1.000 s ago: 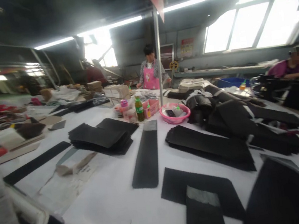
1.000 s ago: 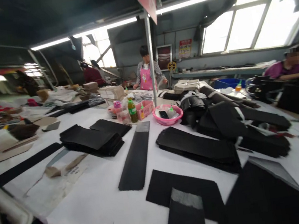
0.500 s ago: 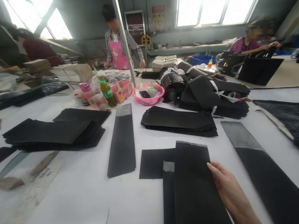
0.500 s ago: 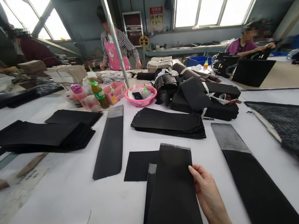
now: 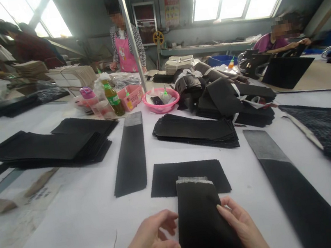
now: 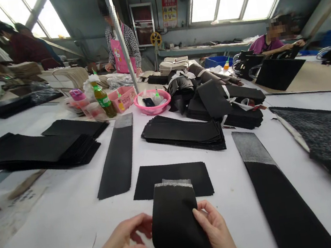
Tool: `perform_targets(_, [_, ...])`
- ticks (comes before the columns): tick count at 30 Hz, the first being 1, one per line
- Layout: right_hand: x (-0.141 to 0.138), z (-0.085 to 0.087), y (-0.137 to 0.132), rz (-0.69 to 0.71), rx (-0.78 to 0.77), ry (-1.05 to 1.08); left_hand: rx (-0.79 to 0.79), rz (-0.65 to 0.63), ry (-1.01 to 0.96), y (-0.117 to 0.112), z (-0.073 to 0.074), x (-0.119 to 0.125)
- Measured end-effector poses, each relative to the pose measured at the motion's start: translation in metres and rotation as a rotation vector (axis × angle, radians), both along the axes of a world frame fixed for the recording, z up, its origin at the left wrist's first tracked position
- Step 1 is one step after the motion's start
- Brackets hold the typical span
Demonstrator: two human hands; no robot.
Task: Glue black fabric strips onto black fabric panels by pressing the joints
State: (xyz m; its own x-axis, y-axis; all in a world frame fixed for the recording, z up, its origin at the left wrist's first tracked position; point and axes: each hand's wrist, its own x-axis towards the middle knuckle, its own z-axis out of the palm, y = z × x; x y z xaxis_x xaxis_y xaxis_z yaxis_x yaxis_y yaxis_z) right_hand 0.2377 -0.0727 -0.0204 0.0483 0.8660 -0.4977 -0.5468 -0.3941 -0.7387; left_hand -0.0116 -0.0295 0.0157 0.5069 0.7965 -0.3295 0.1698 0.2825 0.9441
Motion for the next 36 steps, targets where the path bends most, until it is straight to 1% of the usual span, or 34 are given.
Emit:
perform_targets(2, [-0.006,-0.003,-0.003,-0.048,0.002,-0.027,0.079,-0.038,-0.130,0.003,0.000,0.018])
perform_targets(3, [-0.008,-0.004,-0.004,-0.078,0.013,-0.042,0.090,-0.030,-0.204,0.001,-0.001,0.027])
perform_targets(4, [-0.009,-0.004,-0.005,-0.106,0.028,-0.059,0.072,-0.004,-0.269,-0.001,-0.004,0.037])
perform_targets(7, [-0.006,-0.003,-0.004,-0.138,0.078,-0.143,-0.091,0.051,-0.417,-0.012,-0.016,0.059])
perform_targets(8, [-0.003,-0.002,-0.003,-0.128,0.091,-0.186,-0.133,0.068,-0.448,-0.015,-0.020,0.064])
perform_targets(10, [0.004,0.003,-0.001,-0.103,0.099,-0.273,-0.146,0.099,-0.467,-0.017,-0.027,0.069])
perform_targets(12, [0.010,0.008,0.004,-0.065,0.101,-0.317,-0.101,0.102,-0.429,-0.015,-0.030,0.069])
perform_targets(15, [0.014,0.011,0.012,-0.007,0.137,-0.316,-0.013,0.084,-0.323,-0.010,-0.032,0.065])
perform_targets(17, [0.013,0.009,0.017,-0.027,0.187,-0.329,0.013,0.110,-0.303,-0.009,-0.035,0.064])
perform_targets(18, [0.012,0.008,0.019,-0.054,0.209,-0.328,-0.010,0.116,-0.322,-0.011,-0.038,0.063])
perform_targets(20, [0.011,0.007,0.021,-0.119,0.237,-0.300,-0.129,0.087,-0.379,-0.017,-0.043,0.062])
perform_targets(22, [0.011,0.008,0.023,-0.183,0.244,-0.255,-0.254,0.019,-0.393,-0.027,-0.049,0.062])
perform_targets(24, [0.011,0.013,0.025,-0.230,0.244,-0.225,-0.299,-0.057,-0.390,-0.037,-0.051,0.062])
perform_targets(26, [0.012,0.018,0.027,-0.263,0.247,-0.205,-0.261,-0.085,-0.395,-0.042,-0.049,0.061])
perform_targets(28, [0.014,0.025,0.031,-0.280,0.262,-0.187,-0.221,-0.071,-0.430,-0.044,-0.042,0.061])
perform_targets(29, [0.015,0.027,0.034,-0.287,0.277,-0.185,-0.240,-0.054,-0.464,-0.043,-0.037,0.061])
perform_targets(30, [0.016,0.029,0.036,-0.292,0.290,-0.188,-0.293,-0.046,-0.509,-0.042,-0.033,0.061])
perform_targets(33, [0.018,0.031,0.044,-0.274,0.297,-0.214,-0.503,-0.073,-0.647,-0.041,-0.023,0.055])
perform_targets(34, [0.018,0.029,0.046,-0.245,0.290,-0.230,-0.537,-0.102,-0.647,-0.041,-0.022,0.051])
perform_targets(36, [0.017,0.021,0.049,-0.149,0.291,-0.295,-0.518,-0.136,-0.550,-0.042,-0.026,0.042])
